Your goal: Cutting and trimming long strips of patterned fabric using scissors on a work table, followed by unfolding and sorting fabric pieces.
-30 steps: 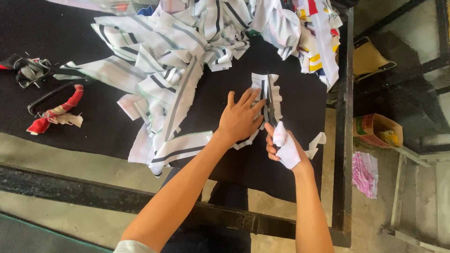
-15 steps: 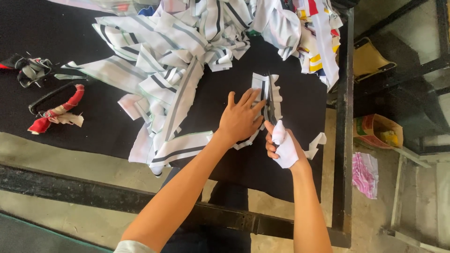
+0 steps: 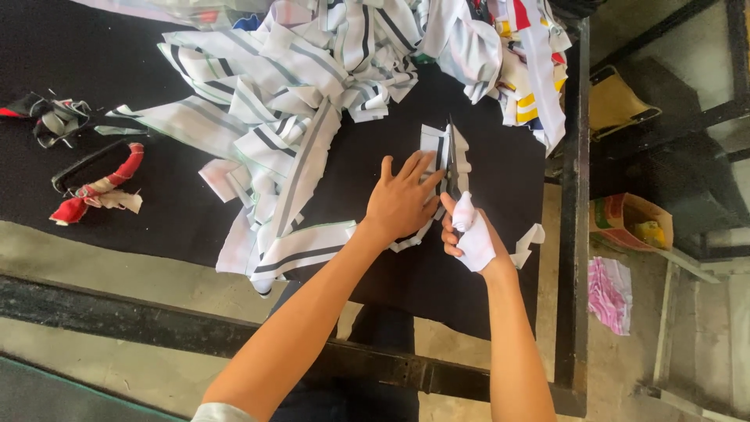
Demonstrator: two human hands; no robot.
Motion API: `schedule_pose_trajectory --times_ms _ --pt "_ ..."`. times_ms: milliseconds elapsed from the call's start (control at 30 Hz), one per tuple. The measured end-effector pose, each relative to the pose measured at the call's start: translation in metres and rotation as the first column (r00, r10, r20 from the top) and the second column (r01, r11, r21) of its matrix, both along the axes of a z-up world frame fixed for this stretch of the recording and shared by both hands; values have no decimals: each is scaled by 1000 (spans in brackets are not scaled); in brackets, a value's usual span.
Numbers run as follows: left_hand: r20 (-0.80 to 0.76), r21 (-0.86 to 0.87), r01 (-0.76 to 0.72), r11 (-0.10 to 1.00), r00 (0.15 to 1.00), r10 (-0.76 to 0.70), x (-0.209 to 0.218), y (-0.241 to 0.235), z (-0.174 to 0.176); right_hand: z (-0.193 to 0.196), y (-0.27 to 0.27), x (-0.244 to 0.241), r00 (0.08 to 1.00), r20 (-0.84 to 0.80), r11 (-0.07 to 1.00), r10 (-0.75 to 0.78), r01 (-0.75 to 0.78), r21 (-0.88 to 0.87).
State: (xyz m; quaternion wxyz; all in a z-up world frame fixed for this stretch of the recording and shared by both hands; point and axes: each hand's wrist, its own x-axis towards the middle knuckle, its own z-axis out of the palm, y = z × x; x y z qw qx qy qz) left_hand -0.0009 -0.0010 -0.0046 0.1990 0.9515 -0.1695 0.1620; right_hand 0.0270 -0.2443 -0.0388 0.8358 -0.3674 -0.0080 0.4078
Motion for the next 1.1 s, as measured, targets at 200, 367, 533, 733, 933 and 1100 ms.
schedule_pose_trajectory --times_ms 200,367,533,733,933,1100 --pt "-36 -31 15 999 999 -16 1 1 2 -2 -8 4 992 -87 991 88 -78 107" --pt "-3 -30 -25 999 1000 25 -2 2 7 9 -8 -1 998 -24 997 64 -63 36" --pt "46 -55 -49 997 998 51 -3 0 3 -6 -25 -2 997 -30 997 68 -68 -24" --pt "82 -48 -36 998 996 40 1 -2 -4 25 -3 -16 1000 0 993 -1 1 -118" --pt "5 -53 -14 998 1000 15 0 -1 1 34 -2 -15 999 38 982 -19 26 -188" --pt "16 -50 -4 999 1000 5 1 -1 -1 25 -13 -2 984 -117 991 134 -135 -1"
